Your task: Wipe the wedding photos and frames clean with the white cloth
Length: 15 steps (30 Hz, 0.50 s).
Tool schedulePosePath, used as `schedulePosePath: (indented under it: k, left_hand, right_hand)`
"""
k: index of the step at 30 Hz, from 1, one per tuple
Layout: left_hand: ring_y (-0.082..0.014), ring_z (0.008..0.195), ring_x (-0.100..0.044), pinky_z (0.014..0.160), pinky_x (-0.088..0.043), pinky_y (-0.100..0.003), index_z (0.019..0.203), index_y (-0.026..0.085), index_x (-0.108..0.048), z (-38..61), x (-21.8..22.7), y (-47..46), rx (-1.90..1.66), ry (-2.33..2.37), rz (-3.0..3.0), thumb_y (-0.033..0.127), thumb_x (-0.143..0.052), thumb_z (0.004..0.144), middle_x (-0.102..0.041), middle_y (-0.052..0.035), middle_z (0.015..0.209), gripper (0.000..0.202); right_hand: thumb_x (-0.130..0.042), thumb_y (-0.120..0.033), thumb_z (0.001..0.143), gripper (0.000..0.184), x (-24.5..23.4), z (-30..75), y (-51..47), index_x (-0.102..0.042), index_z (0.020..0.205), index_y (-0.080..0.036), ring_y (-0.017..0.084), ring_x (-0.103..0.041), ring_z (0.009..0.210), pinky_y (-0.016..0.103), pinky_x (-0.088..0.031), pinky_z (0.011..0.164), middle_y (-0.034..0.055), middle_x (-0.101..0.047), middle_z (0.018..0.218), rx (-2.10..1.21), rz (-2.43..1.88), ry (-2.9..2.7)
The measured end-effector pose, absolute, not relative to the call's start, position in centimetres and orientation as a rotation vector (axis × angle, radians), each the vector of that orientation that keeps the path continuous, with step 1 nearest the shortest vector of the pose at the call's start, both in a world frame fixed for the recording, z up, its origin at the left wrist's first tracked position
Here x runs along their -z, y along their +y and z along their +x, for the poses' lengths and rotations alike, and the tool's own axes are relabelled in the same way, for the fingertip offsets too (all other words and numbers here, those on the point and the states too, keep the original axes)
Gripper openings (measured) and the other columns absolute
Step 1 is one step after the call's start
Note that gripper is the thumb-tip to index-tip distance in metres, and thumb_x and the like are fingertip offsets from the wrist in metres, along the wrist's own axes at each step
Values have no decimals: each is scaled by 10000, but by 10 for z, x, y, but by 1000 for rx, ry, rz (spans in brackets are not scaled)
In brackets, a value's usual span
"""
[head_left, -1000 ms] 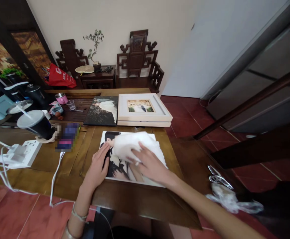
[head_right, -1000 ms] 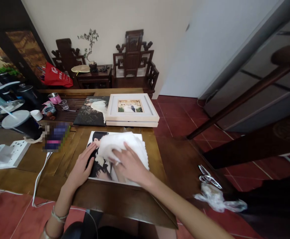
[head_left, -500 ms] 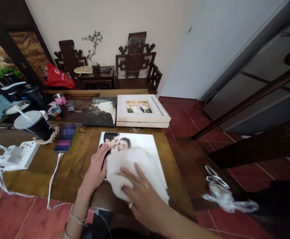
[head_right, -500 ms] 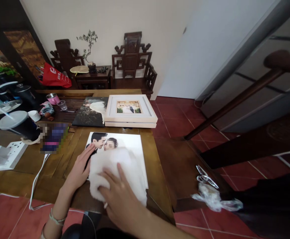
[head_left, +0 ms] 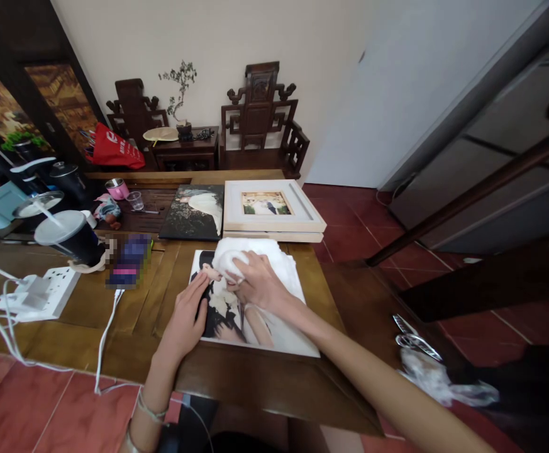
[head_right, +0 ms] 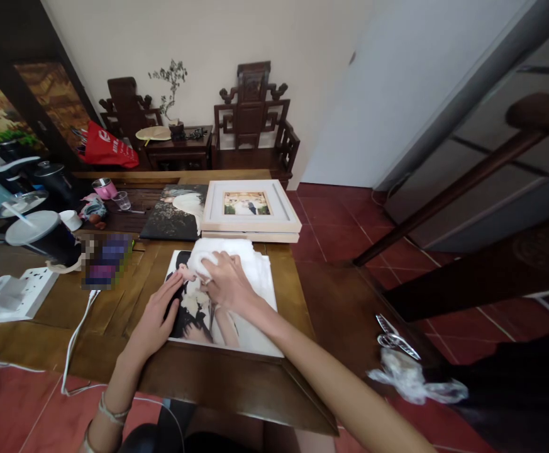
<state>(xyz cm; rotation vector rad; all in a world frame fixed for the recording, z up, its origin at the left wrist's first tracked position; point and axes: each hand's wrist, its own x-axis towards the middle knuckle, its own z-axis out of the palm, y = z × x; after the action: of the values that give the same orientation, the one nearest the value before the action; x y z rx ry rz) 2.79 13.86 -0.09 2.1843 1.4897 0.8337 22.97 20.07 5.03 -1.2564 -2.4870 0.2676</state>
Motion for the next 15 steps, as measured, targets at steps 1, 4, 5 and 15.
schedulePosePath:
  k: [1, 4, 5, 15]
  left_hand:
    - [-228, 1410, -305, 1134, -281, -478, 1423, 223, -380, 28, 1, 138, -831, 1495, 2180, 196, -345, 962, -384, -97, 1501, 463]
    - [-230, 1408, -308, 1133, -281, -478, 1424, 221, -377, 28, 0, 138, -824, 1498, 2171, 204, -344, 964, -387, -99, 1499, 462]
    - [-228, 1409, -306, 1133, -280, -476, 1429, 219, -367, 28, 0, 138, -823, 1497, 2167, 205, -340, 965, -380, -100, 1502, 465]
    - [-218, 1413, -297, 1130, -286, -463, 1441, 238, -347, 28, 1, 138, -804, 1504, 2162, 187, -318, 966, -361, -84, 1515, 478]
  right_hand:
    - [-476, -116, 756, 209, -49, 227, 207, -568, 939, -161, 332, -495, 1051, 488, -399, 844, 170, -568, 1123, -268, -1261, -2477]
    - [-489, -75, 741, 298, -41, 222, 207, -573, 1015, -155, 345, -379, 1261, 550, -315, 992, 177, -519, 1272, -290, -1239, -2492]
    - [-489, -64, 735, 327, -38, 222, 201, -574, 1038, -155, 335, -355, 1297, 562, -276, 1034, 170, -529, 1275, -303, -1220, -2513]
    - [-491, -58, 628, 411, -46, 243, 77, -604, 1005, -178, 278, -362, 1344, 546, -177, 1145, 143, -586, 1262, -684, -882, -2553]
